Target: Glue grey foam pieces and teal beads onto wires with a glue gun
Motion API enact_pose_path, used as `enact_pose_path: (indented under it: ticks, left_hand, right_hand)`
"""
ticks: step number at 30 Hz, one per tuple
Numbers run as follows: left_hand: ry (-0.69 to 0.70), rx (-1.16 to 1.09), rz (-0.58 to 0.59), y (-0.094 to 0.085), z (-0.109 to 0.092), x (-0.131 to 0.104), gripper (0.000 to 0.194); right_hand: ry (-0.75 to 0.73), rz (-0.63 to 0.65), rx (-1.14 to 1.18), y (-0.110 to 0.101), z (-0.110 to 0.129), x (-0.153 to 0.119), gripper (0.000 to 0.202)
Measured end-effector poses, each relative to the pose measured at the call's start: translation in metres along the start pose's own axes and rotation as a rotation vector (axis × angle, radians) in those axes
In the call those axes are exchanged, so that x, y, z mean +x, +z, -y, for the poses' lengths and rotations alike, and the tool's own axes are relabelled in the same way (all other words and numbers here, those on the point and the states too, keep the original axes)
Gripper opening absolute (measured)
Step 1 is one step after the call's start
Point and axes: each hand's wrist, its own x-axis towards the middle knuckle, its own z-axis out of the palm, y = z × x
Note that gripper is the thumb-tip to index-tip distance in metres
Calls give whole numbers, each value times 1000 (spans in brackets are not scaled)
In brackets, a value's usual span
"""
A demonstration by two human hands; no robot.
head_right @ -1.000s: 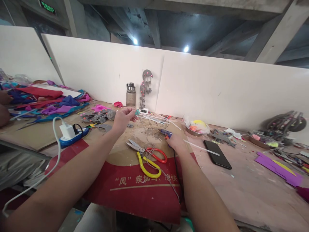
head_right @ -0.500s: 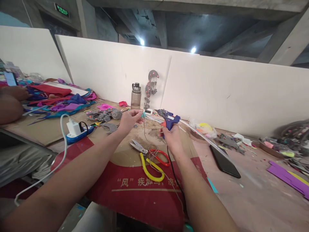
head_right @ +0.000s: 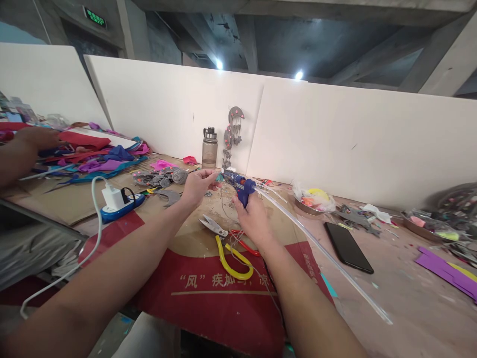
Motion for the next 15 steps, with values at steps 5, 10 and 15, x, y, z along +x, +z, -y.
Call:
enact_pose_path:
  ticks: [5, 10, 15]
  left_hand:
    - [14, 17, 5, 1, -2, -2, 13]
    - [56, 60, 18, 0, 2, -1, 16]
    - [62, 63, 20, 0, 4, 0, 17]
  right_hand:
    - [11, 84, -47, 0, -2, 1, 29]
    - [8, 76, -59, 0, -1, 1, 29]
    - [-4, 66, -41, 1, -3, 1, 29]
